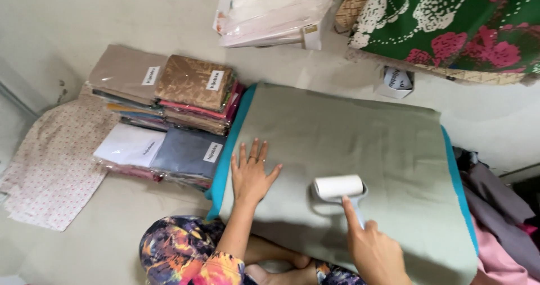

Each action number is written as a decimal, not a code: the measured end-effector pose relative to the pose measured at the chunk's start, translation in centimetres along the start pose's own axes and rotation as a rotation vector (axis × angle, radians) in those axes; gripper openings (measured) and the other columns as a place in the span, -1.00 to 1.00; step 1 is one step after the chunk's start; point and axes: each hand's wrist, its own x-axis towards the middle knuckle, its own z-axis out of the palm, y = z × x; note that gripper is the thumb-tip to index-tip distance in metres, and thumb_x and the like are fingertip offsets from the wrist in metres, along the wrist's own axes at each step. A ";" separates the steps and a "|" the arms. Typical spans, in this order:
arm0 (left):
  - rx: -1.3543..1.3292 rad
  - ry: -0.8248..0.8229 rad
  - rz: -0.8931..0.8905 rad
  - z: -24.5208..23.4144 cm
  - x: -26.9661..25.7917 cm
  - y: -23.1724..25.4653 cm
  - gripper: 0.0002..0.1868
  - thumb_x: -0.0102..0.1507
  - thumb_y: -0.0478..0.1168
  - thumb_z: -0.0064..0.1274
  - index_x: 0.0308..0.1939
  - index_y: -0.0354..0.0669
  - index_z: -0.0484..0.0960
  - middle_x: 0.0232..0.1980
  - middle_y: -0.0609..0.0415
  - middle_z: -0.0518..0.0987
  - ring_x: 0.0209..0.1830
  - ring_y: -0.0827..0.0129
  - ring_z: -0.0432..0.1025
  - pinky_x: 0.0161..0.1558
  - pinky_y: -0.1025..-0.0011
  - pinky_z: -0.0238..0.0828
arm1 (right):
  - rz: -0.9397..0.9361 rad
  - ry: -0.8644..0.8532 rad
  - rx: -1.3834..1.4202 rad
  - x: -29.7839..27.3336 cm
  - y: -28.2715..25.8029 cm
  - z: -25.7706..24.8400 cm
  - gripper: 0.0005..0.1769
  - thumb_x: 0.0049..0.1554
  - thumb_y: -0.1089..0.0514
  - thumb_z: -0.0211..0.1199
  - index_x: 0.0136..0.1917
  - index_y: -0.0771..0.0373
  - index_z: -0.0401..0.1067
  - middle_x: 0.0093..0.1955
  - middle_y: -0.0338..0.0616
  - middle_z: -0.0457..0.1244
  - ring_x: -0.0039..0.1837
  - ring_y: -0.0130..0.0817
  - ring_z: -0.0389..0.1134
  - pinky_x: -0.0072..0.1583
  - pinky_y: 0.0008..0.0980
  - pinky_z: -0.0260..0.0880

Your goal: Spreading out a piece of fabric, cleaning it with a lint roller, and folding it neatly.

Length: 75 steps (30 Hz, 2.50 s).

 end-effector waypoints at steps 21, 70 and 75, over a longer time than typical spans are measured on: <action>0.044 0.002 -0.053 -0.2 0.0 -0.2 -0.18 0.23 0.41 -0.20 0.53 0.32 0.24 0.62 0.19 0.15 0.60 0.10 0.01 0.44 0.01 -0.18 | 0.090 0.009 0.025 6.3 5.6 1.1 -0.22 0.14 -0.05 0.01 0.62 -0.16 0.00 -0.35 -0.03 0.38 -0.34 0.07 0.45 -0.29 0.05 0.41; 0.031 -0.036 -0.082 -0.5 -0.1 -0.2 -0.21 0.25 0.41 -0.24 0.53 0.34 0.27 0.62 0.17 0.17 0.60 0.11 0.01 0.46 -0.01 -0.19 | 0.468 -0.123 0.093 7.1 22.5 2.7 -0.33 0.21 -0.20 -0.11 0.59 -0.39 0.09 0.12 0.03 0.46 0.10 0.18 0.51 0.10 0.07 0.50; 0.045 -0.024 -0.090 -0.1 0.1 -0.2 -0.21 0.27 0.44 -0.30 0.54 0.35 0.23 0.64 0.21 0.13 0.62 0.15 -0.03 0.47 0.01 -0.28 | 0.215 -0.425 -0.101 2.6 14.0 0.3 -0.28 0.22 -0.35 -0.18 0.61 -0.72 -0.27 0.07 -0.38 0.44 0.04 -0.28 0.53 0.09 -0.18 0.49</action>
